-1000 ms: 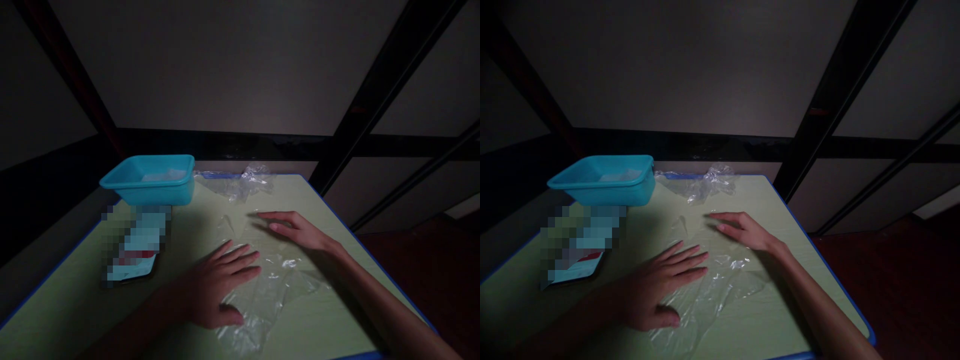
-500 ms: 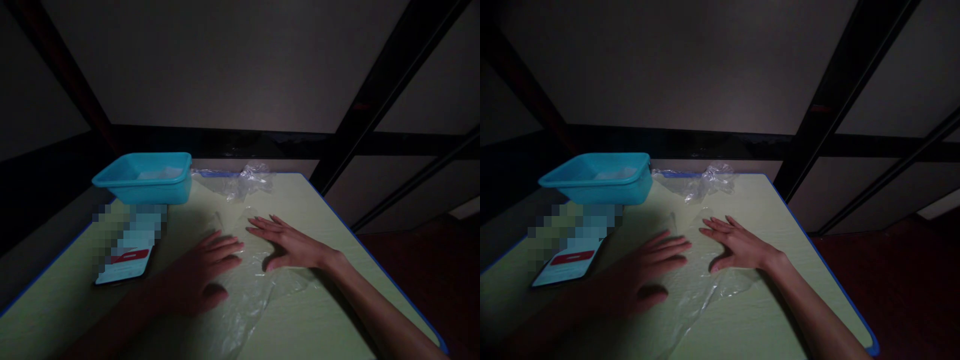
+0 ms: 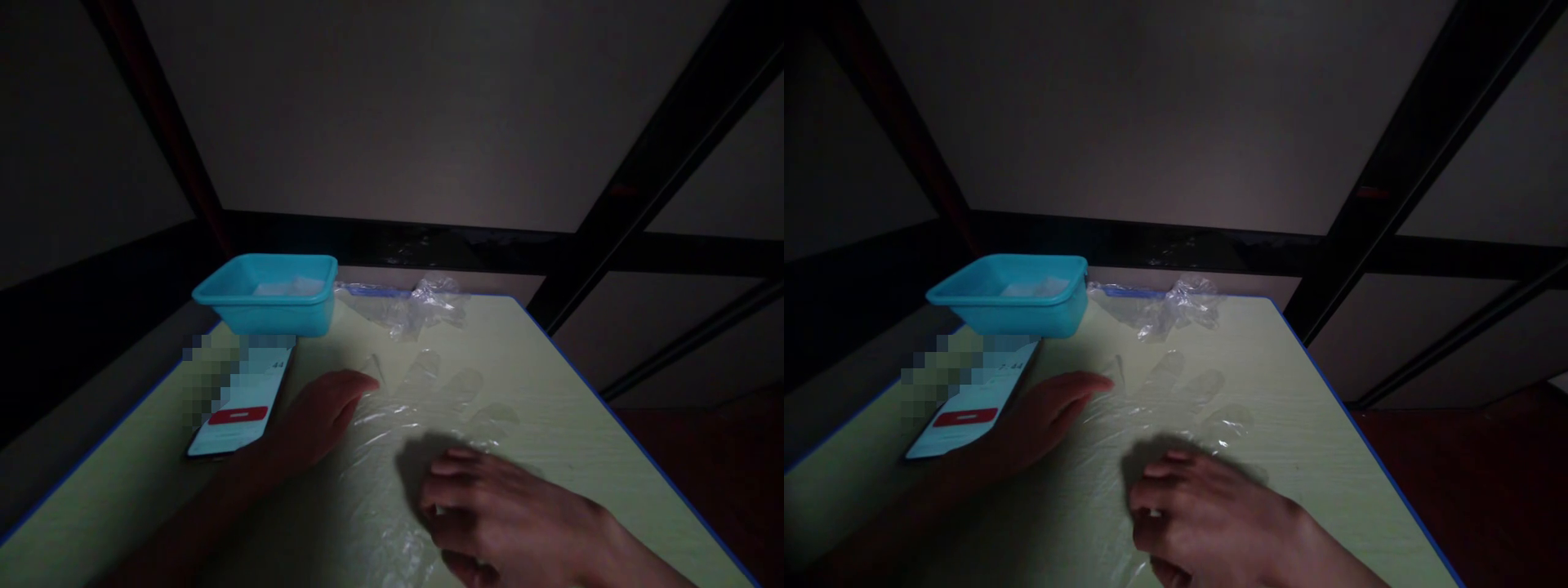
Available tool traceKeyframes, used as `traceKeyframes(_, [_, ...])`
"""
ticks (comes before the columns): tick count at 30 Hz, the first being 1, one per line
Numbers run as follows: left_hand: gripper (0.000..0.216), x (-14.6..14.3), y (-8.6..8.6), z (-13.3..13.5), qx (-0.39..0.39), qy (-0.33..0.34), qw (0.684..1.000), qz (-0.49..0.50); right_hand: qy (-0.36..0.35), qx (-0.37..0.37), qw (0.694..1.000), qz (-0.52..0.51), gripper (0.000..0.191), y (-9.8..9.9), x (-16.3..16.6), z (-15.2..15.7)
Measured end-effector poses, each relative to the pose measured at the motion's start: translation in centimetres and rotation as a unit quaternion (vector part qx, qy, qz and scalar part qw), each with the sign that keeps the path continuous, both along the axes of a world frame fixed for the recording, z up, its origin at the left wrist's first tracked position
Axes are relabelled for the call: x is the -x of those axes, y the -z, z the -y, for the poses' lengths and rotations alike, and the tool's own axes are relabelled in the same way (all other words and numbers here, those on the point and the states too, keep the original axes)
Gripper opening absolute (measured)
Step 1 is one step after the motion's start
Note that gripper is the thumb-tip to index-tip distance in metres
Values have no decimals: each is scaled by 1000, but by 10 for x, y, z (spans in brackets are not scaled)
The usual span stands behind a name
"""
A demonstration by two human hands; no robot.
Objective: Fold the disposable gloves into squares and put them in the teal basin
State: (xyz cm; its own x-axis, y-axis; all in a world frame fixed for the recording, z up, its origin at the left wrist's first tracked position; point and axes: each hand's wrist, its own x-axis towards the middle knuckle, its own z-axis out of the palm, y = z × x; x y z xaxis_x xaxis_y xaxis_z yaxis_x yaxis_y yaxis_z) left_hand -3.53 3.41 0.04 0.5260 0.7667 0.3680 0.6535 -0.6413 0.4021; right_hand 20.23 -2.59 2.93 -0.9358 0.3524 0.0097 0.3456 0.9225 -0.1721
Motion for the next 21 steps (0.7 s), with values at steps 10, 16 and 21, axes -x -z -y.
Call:
traceKeyframes(10, [34,-6,-2,1,103,98,990,-9,-11,70,996,-62,11,1,0,-3])
traceKeyframes(16, [38,-7,-18,8,197,154,968,-1,60,206,955,-206,16,-21,-1,-1])
traceKeyframes(21, [37,-5,-16,17,308,86,943,89,131,363,878,-282,7,-60,3,-3])
